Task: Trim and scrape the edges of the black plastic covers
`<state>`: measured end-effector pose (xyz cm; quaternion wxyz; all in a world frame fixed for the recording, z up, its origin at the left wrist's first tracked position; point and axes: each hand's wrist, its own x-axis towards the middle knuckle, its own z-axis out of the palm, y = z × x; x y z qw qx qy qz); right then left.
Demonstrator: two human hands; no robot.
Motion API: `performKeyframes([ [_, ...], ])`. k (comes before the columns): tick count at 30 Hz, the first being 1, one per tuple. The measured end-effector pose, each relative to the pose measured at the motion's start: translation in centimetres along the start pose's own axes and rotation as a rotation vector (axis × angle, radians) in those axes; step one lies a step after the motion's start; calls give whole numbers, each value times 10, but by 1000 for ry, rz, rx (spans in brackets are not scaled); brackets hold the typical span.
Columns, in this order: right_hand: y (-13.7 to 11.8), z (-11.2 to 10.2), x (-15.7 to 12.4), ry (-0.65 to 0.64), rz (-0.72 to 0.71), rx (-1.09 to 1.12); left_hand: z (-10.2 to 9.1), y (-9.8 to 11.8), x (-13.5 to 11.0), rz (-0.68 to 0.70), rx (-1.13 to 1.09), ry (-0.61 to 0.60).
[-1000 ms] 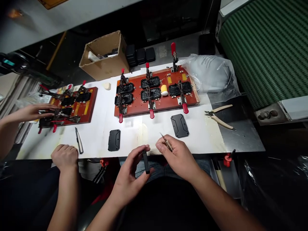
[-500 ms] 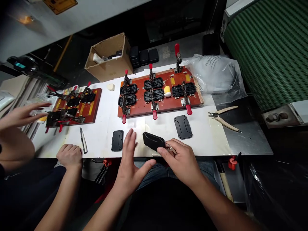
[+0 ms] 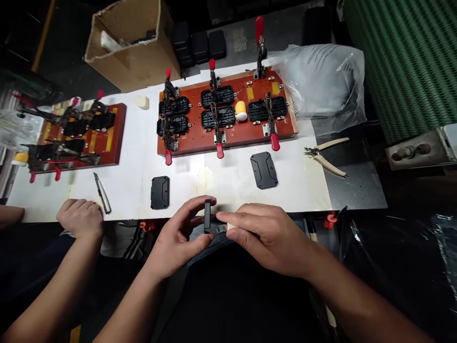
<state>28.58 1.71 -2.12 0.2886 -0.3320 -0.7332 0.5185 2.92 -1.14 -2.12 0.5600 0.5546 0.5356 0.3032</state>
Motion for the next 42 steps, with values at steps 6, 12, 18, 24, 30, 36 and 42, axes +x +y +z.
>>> performKeyframes([
  [6,-5,5,4,50,-107,-96,2,1,1,-5,-51,-29],
  [12,-7,3,4,30,-87,-118,6,3,1,-12,-72,-20],
  [18,-5,1,1,38,-87,-119,10,5,3,-22,-97,-11],
  [24,-4,0,-2,4,-62,-131,10,2,3,-9,-85,-38],
  [30,12,-12,2,163,124,-350,10,9,0,23,-48,-102],
  [36,9,-19,7,176,294,-251,14,10,0,30,-83,-141],
  [42,-12,0,11,-10,480,262,19,9,0,-17,-97,-105],
])
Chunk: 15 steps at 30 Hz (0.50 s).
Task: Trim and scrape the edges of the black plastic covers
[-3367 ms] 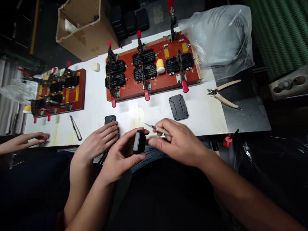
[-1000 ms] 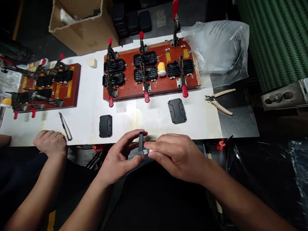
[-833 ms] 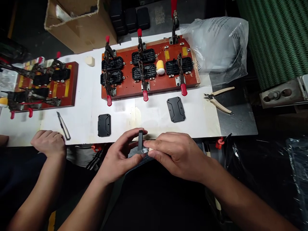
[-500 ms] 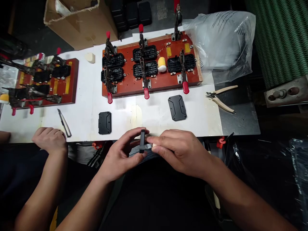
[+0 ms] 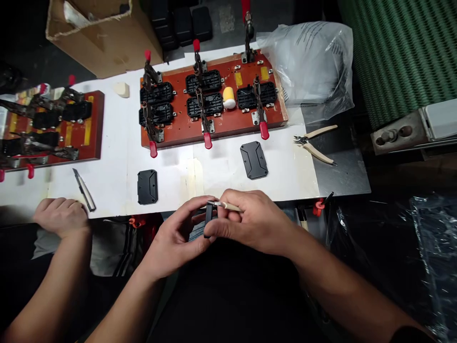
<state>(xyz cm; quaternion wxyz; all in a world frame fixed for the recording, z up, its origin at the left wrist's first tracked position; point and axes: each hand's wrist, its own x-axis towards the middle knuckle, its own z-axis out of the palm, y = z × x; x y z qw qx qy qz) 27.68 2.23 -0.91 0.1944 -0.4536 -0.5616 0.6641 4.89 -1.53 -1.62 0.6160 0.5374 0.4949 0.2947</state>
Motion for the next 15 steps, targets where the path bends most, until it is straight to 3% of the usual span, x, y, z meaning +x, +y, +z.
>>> performKeyframes([
  [2,1,9,0,-58,14,63,1,-2,0,-37,-27,51],
  [5,8,17,-3,-61,0,-3,-4,-9,6,-118,-75,245],
  [9,22,15,-11,14,20,38,-18,-19,31,-219,242,509],
  [12,30,9,-19,91,35,30,-17,-21,58,-181,578,485],
  [15,34,5,-28,141,25,5,3,-18,85,-60,705,382],
])
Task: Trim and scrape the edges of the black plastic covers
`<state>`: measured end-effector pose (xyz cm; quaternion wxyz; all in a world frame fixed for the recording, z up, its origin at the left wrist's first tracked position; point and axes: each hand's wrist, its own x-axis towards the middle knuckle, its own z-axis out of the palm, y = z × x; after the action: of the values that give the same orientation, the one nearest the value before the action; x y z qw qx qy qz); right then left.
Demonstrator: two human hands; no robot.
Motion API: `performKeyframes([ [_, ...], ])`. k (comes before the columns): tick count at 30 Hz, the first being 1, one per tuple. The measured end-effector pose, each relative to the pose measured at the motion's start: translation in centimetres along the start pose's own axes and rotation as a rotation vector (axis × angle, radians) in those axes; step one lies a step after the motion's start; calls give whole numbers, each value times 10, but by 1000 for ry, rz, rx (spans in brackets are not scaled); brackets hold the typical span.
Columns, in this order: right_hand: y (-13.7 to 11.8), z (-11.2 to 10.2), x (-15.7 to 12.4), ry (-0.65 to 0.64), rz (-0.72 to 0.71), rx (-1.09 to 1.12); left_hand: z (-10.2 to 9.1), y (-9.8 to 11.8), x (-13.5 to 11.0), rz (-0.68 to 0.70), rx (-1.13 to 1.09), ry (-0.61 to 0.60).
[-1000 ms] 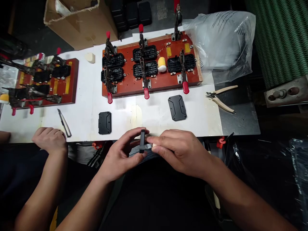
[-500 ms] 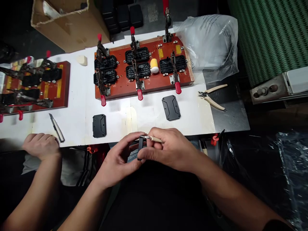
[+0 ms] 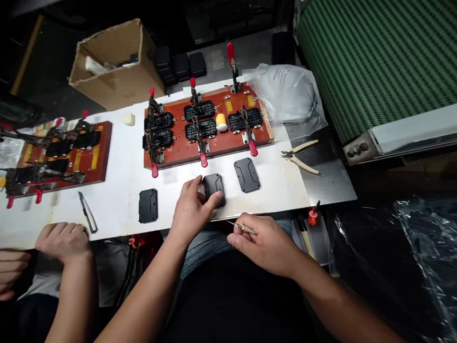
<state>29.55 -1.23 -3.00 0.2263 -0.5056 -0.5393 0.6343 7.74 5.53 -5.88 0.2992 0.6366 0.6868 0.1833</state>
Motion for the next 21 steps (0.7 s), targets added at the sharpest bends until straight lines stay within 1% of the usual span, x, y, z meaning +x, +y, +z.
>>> performKeyframes([
  [2,2,-1,-6,14,-10,3,15,17,7,63,-20,-22],
  [4,3,-2,-10,31,-17,-4,25,31,8,107,-69,-56],
  [6,5,-2,-13,41,-20,-17,24,35,4,134,-149,-86],
  [7,6,-2,-14,42,-17,-16,19,31,0,140,-190,-83],
  [8,7,-2,-15,42,-12,-14,11,23,-5,142,-213,-54],
  [9,9,-3,-16,40,-6,-11,1,12,-11,138,-200,9],
  [10,12,-4,-17,39,2,-11,-10,-3,-16,126,-144,103],
  [12,21,-8,-21,49,15,-38,-32,-35,-25,40,78,310],
  [13,27,-12,-22,53,21,-59,-41,-50,-27,-37,208,364],
  [14,33,-17,-23,56,29,-82,-47,-63,-25,-122,317,365],
  [15,39,-23,-24,62,39,-107,-50,-74,-21,-198,388,319],
  [16,42,-28,-25,69,51,-138,-51,-82,-14,-252,421,245],
  [18,42,-33,-24,79,56,-205,-51,-89,0,-274,405,109],
  [19,37,-32,-23,71,40,-238,-54,-89,4,-265,380,69],
  [21,21,-21,-18,33,-25,-278,-67,-87,1,-242,318,52],
])
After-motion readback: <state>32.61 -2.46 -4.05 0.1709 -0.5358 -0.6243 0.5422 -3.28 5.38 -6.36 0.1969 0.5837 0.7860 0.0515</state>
